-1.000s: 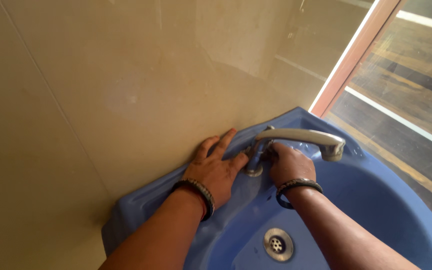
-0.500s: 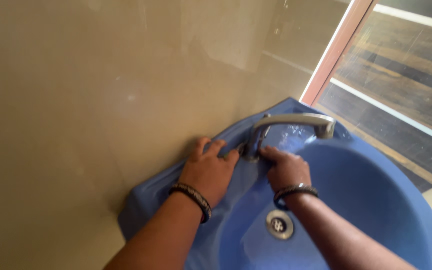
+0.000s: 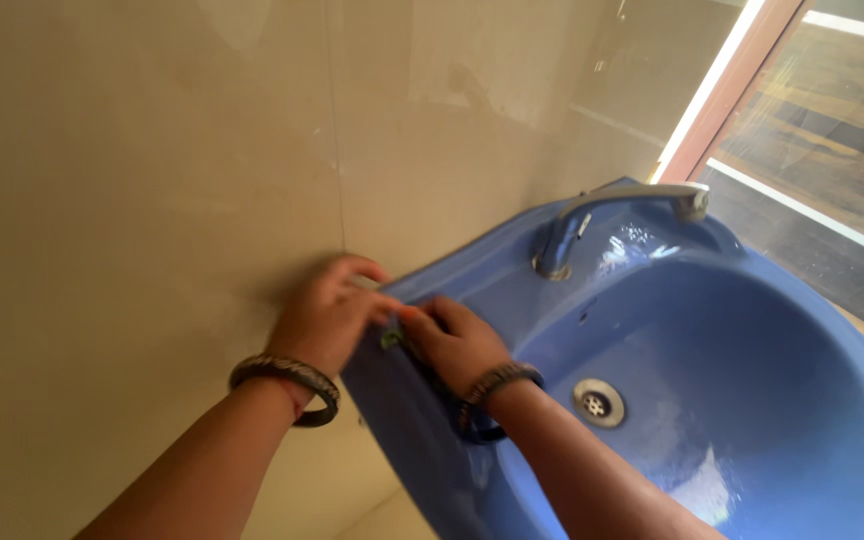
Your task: The person cleans a blue bathroom sink using a green cloth. They repeatedly turn the faucet on and off to wet the cloth and rinse the sink basin, scrubbing the interior surfaces and the area around the faucet.
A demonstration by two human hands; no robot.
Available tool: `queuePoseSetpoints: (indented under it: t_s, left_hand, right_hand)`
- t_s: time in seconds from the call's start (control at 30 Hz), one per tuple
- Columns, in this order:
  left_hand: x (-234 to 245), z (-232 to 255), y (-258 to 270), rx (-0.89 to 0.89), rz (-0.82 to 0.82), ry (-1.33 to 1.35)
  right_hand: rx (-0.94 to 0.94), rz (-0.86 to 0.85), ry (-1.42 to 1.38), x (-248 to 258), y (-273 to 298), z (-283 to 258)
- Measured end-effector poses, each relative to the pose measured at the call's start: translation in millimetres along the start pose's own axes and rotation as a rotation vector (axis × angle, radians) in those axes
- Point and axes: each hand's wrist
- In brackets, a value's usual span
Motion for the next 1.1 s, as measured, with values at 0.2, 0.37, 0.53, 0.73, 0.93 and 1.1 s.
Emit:
queuePoseSetpoints:
  t_s: [0.2, 0.37, 0.53, 0.73, 0.93, 1.1]
  left_hand:
    - [-7.5, -40.0, 4.9, -0.162, 0.215, 0.046]
    - [-55.3, -28.8, -20.7, -0.39, 0.129, -0.255]
    - [-60.3, -14.3, -18.8, -0.312, -0.021, -0.664]
    - [-64.4, -5.5, -42.5, -0.494, -0.254, -0.74]
    - [-61.2, -18.7, -55.3, -0.635, -0.189, -0.586]
    - [-56.2, -11.7, -58.3, -0.566, -0.211, -0.494]
  right_hand:
    - [0.026, 0.127, 0.46, -20.6, 22.1, -9.5]
    - [0.803, 0.259, 0.976, 14.0, 57.7, 42.9]
    - [-0.022, -0.225, 0.593, 34.4, 87.2, 28.5]
    - [-0.035, -0.104, 0.716, 11.8, 28.6, 11.0]
    - [-0.13, 0.31, 0.863, 19.8, -37.1, 29.0]
    - [-0.193, 0.437, 0.903, 39.0, -48.5, 29.1]
Point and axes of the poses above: each hand's wrist, its own y-axis away from the middle knuckle, its own x-axis out of the back of the hand, z = x × y, and after that the axes turned 3 degrees about y, right-handed
